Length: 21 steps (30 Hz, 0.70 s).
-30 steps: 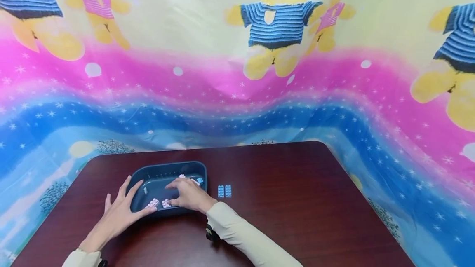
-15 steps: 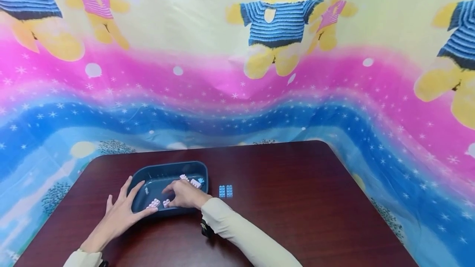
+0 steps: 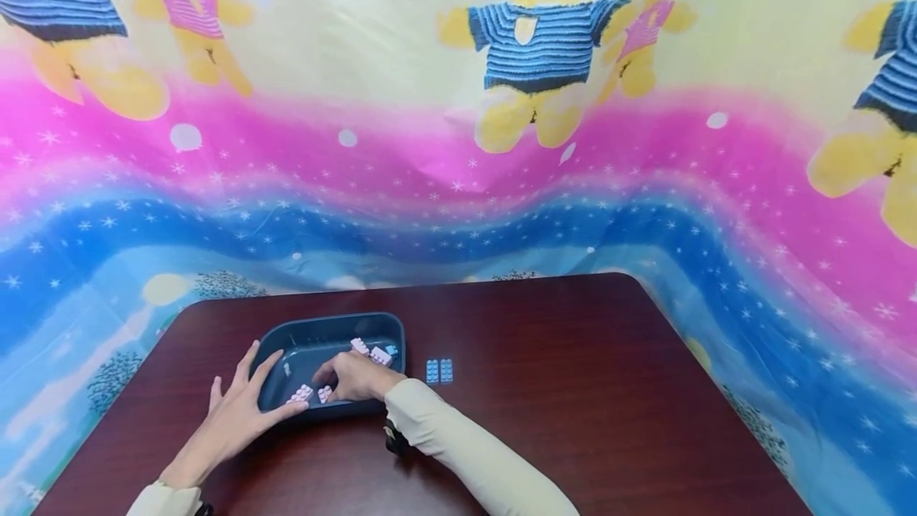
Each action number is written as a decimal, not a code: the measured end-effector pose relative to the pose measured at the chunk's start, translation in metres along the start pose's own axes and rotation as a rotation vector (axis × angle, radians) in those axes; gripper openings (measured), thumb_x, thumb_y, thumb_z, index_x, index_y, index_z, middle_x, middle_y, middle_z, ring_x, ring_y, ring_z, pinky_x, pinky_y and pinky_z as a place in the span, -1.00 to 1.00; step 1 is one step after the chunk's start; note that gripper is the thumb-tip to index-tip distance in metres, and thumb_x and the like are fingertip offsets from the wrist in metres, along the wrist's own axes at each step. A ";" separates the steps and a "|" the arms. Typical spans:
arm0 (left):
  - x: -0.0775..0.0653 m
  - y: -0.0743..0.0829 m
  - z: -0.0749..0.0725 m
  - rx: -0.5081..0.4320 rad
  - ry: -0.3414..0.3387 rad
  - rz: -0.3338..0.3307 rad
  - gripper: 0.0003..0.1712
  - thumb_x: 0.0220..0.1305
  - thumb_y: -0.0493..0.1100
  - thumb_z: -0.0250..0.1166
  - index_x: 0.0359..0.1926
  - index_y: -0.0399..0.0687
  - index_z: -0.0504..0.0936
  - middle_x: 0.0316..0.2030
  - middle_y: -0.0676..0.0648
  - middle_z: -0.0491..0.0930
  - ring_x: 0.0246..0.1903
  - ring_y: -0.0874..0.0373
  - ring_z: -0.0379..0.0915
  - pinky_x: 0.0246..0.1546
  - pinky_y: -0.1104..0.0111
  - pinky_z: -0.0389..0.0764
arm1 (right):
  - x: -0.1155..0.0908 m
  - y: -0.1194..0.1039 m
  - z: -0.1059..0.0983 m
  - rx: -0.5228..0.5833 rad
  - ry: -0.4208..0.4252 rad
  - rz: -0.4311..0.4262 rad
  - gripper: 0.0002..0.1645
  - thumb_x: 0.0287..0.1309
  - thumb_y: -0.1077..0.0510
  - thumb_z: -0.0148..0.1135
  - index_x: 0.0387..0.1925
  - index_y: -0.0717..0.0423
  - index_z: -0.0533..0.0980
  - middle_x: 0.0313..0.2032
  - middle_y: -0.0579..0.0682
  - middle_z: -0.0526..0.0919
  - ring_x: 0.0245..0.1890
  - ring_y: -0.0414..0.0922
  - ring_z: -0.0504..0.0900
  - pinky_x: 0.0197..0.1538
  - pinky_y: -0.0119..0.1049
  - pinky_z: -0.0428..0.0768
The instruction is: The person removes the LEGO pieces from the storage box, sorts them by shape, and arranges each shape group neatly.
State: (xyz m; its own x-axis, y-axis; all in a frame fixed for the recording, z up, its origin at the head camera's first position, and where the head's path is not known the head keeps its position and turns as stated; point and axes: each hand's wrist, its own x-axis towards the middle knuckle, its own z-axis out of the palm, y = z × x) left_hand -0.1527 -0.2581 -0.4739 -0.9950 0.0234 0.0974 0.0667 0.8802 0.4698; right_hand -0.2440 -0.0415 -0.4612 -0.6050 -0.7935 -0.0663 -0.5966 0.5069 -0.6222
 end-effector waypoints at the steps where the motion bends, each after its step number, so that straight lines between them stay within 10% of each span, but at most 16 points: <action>1: 0.000 0.000 0.000 -0.001 0.001 0.001 0.27 0.17 0.47 0.43 0.62 -0.21 0.19 0.61 -0.49 -0.19 0.39 -0.66 0.15 0.30 -0.64 -0.27 | 0.000 0.000 0.000 0.004 -0.004 -0.002 -0.55 0.26 0.29 0.51 0.18 0.10 0.71 0.02 -0.07 0.79 -0.01 -0.35 0.69 0.08 -0.56 0.58; 21: 0.000 -0.002 0.001 -0.002 0.009 0.001 0.27 0.16 0.48 0.44 0.62 -0.20 0.21 0.62 -0.48 -0.18 0.41 -0.62 0.16 0.31 -0.63 -0.29 | 0.008 0.005 0.004 -0.059 -0.015 -0.045 -0.60 0.23 0.27 0.54 0.11 0.06 0.76 -0.02 -0.09 0.75 -0.05 -0.36 0.65 0.04 -0.59 0.56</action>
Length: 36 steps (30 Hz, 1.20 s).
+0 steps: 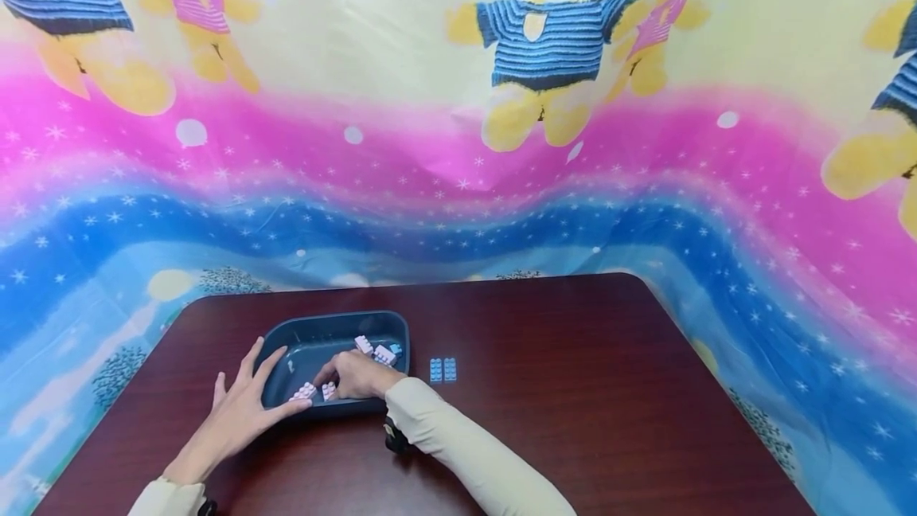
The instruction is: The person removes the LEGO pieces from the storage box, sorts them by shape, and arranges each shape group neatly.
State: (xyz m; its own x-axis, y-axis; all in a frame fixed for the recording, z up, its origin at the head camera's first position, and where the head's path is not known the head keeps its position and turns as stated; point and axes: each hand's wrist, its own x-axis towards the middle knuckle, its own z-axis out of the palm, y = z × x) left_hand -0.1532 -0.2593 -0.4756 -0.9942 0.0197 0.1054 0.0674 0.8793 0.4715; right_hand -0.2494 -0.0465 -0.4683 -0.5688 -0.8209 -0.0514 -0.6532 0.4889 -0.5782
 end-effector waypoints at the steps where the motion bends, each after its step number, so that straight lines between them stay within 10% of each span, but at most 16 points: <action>1: 0.000 0.000 0.000 0.000 0.000 0.003 0.27 0.16 0.47 0.44 0.62 -0.20 0.20 0.62 -0.48 -0.17 0.40 -0.62 0.17 0.31 -0.63 -0.28 | 0.000 0.000 0.000 0.002 0.002 0.002 -0.60 0.23 0.27 0.54 0.11 0.06 0.76 -0.02 -0.09 0.75 -0.06 -0.36 0.65 0.03 -0.59 0.56; 36: -0.001 0.001 0.000 0.002 0.007 0.000 0.27 0.15 0.48 0.44 0.61 -0.20 0.22 0.62 -0.47 -0.15 0.40 -0.62 0.18 0.31 -0.63 -0.26 | -0.001 -0.005 0.001 -0.087 0.029 0.083 -0.65 0.17 0.26 0.59 0.01 0.04 0.77 -0.17 -0.14 0.64 -0.19 -0.35 0.58 -0.09 -0.60 0.56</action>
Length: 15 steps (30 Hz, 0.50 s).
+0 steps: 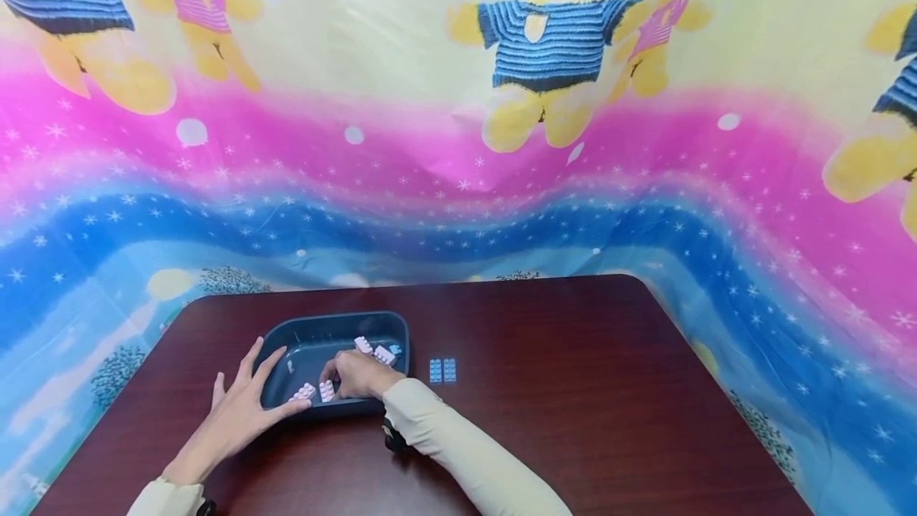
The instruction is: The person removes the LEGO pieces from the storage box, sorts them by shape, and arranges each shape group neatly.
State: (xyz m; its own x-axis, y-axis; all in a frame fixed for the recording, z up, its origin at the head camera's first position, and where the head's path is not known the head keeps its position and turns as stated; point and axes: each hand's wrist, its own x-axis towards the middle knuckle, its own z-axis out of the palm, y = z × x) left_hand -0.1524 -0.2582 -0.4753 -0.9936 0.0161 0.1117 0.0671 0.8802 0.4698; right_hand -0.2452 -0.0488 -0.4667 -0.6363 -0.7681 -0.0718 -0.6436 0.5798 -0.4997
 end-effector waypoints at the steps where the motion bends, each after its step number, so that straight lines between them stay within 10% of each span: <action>1: 0.000 0.000 0.000 0.000 -0.001 -0.002 0.27 0.15 0.48 0.44 0.61 -0.20 0.22 0.62 -0.47 -0.15 0.40 -0.62 0.18 0.31 -0.63 -0.27 | 0.000 0.000 0.000 -0.002 0.002 0.002 -0.65 0.17 0.26 0.59 0.01 0.04 0.77 -0.17 -0.14 0.65 -0.20 -0.35 0.58 -0.09 -0.60 0.56; 15: -0.001 0.002 -0.001 0.012 -0.004 -0.016 0.28 0.14 0.49 0.44 0.61 -0.20 0.22 0.62 -0.46 -0.15 0.39 -0.62 0.20 0.33 -0.62 -0.31 | 0.001 0.002 -0.003 0.031 0.107 0.054 -0.55 0.17 0.10 0.62 0.10 0.05 0.75 -0.08 -0.11 0.78 -0.18 -0.36 0.63 -0.04 -0.49 0.66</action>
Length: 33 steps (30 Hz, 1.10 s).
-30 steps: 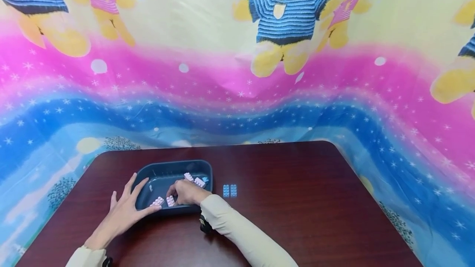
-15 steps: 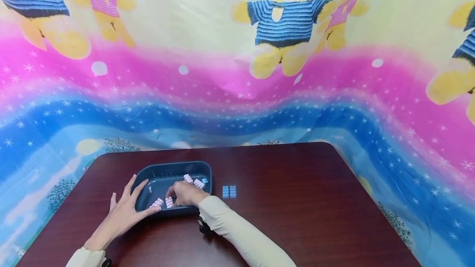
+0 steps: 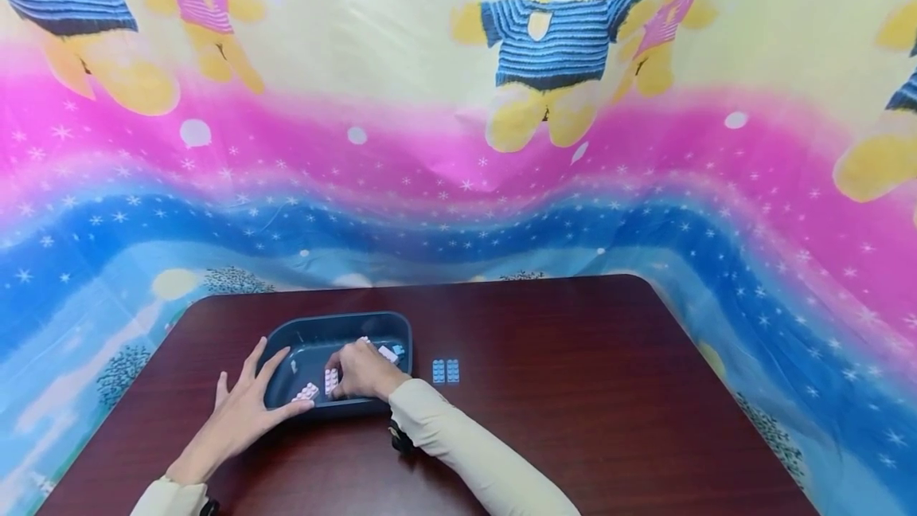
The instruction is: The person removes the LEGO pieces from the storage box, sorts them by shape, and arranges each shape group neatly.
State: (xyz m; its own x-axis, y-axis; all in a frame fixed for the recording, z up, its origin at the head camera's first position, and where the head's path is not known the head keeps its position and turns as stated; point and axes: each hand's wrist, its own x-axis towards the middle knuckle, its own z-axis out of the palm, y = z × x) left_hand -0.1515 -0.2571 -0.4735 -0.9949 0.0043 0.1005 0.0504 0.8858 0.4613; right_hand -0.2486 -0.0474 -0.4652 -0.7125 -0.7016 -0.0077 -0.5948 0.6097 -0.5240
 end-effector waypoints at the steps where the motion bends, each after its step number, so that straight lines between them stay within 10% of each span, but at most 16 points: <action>1: 0.000 0.001 0.000 0.000 0.001 0.002 0.27 0.14 0.49 0.44 0.61 -0.20 0.23 0.62 -0.46 -0.15 0.39 -0.62 0.20 0.33 -0.62 -0.31 | -0.001 0.000 -0.001 0.015 0.005 0.006 -0.55 0.18 0.09 0.62 0.10 0.05 0.75 -0.08 -0.11 0.79 -0.18 -0.36 0.63 -0.04 -0.48 0.66; 33: 0.001 0.002 0.001 -0.001 -0.058 -0.032 0.30 0.17 0.50 0.40 0.63 -0.20 0.15 0.62 -0.48 -0.25 0.44 -0.62 0.07 0.31 -0.63 -0.33 | -0.036 0.021 -0.026 0.071 0.133 -0.044 -0.49 0.16 0.14 0.62 0.16 0.08 0.74 0.16 -0.06 0.68 0.16 -0.23 0.58 0.01 -0.54 0.63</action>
State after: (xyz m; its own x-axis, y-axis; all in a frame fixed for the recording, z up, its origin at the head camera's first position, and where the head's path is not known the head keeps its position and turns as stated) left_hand -0.1528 -0.2553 -0.4735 -0.9994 0.0027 0.0343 0.0183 0.8853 0.4646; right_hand -0.2453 -0.0002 -0.4540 -0.7325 -0.6688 0.1270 -0.6016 0.5486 -0.5806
